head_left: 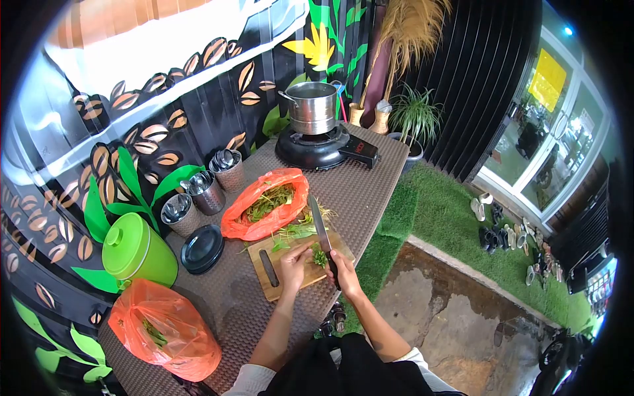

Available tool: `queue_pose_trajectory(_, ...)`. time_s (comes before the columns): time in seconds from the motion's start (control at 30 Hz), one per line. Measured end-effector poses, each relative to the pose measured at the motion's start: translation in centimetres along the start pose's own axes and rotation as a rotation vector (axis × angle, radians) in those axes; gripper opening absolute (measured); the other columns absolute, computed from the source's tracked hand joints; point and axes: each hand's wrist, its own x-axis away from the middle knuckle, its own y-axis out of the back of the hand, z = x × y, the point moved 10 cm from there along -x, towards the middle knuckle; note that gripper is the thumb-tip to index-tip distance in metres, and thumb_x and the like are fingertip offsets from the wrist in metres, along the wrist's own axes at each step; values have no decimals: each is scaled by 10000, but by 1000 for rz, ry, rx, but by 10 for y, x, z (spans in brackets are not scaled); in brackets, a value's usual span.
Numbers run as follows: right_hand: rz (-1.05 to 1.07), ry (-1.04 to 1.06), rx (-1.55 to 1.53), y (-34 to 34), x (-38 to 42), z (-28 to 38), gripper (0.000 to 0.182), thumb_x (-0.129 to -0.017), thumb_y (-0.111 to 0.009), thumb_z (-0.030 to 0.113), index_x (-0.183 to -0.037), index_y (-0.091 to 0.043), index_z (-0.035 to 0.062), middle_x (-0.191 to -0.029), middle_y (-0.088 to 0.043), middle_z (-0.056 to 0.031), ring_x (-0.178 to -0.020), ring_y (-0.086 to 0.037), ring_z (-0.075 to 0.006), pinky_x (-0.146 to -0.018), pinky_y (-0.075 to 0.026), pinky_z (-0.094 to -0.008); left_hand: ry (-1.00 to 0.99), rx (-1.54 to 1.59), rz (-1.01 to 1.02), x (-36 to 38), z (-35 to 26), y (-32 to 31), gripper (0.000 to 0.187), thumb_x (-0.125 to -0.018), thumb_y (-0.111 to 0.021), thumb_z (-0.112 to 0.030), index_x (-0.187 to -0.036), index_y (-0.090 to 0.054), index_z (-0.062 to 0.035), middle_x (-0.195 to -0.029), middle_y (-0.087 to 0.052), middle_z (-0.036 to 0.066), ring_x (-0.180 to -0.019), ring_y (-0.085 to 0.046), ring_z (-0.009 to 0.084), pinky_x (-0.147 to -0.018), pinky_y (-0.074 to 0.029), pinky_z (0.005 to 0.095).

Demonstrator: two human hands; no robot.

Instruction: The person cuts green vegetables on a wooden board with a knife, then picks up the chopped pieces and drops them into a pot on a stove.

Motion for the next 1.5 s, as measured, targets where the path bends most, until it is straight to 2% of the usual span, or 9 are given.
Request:
queue_pose_trajectory(0.13, 19, 14, -58, -1, -3, 4, 320, -979, -384, 346, -1020, -513, 56, -539, -387, 21, -434, -363, -78, -411, -316, -219, -21, -19, 28, 1, -1, -3, 244, -814, -608, 58, -1052, -654, 30, -1005, -648, 89, -889, -582, 119, -796, -457, 225)
queue_pose_trajectory(0.4, 75, 58, 8, -4, -1, 12, 387, -988, -374, 314, -1275, -466, 70, -538, -368, 37, -442, -339, -57, -426, -301, -206, -31, -38, 27, 2, 0, -4, 247, -812, -600, 68, -1049, -657, 25, -993, -640, 88, -908, -571, 132, -810, -440, 230)
queue_pose_trajectory(0.6, 73, 56, 11, -1, 1, 13, 382, -989, -372, 320, -1267, -472, 78, -540, -355, 39, -443, -327, -57, -425, -299, -205, -46, -1, 53, 3, -1, -10, 237, -828, -591, 57, -1059, -642, 43, -1009, -632, 86, -906, -570, 129, -802, -436, 224)
queue_pose_trajectory(0.7, 76, 52, 6, 0, 2, 15, 384, -990, -370, 318, -1270, -467, 75, -540, -356, 39, -442, -328, -59, -424, -300, -206, -29, 96, 82, 7, -4, -17, 241, -865, -578, 19, -1101, -605, 56, -1063, -628, 95, -957, -576, 128, -861, -441, 242)
queue_pose_trajectory(0.77, 84, 41, -14, 0, 2, 14, 386, -989, -368, 316, -1270, -465, 70, -540, -358, 39, -444, -332, -60, -424, -301, -206, 35, 144, 48, 9, -5, -18, 217, -861, -588, 20, -1073, -608, 62, -1004, -629, 71, -908, -568, 110, -797, -447, 223)
queue_pose_trajectory(0.97, 127, 6, -87, -2, 5, 12, 380, -987, -366, 303, -1248, -470, 48, -541, -367, 36, -450, -344, -62, -423, -304, -208, 91, 214, -3, 10, -3, -14, 198, -835, -647, -19, -1016, -636, 61, -944, -648, 78, -872, -585, 111, -788, -460, 217)
queue_pose_trajectory(1.17, 142, 29, 2, -3, 5, 11, 375, -986, -369, 293, -1241, -480, 41, -542, -369, 36, -456, -347, -61, -428, -306, -209, 57, 211, -4, 8, -4, -7, 146, -813, -663, -4, -945, -665, 59, -951, -646, 83, -868, -589, 123, -775, -471, 226)
queue_pose_trajectory(1.5, 177, 122, 93, -4, 9, 12, 370, -986, -401, 281, -1282, -449, 64, -575, -345, 52, -498, -332, -50, -459, -284, -206, 41, 209, 83, 6, -13, -10, 142, -797, -656, 28, -935, -670, 57, -902, -638, 83, -826, -598, 136, -743, -487, 228)
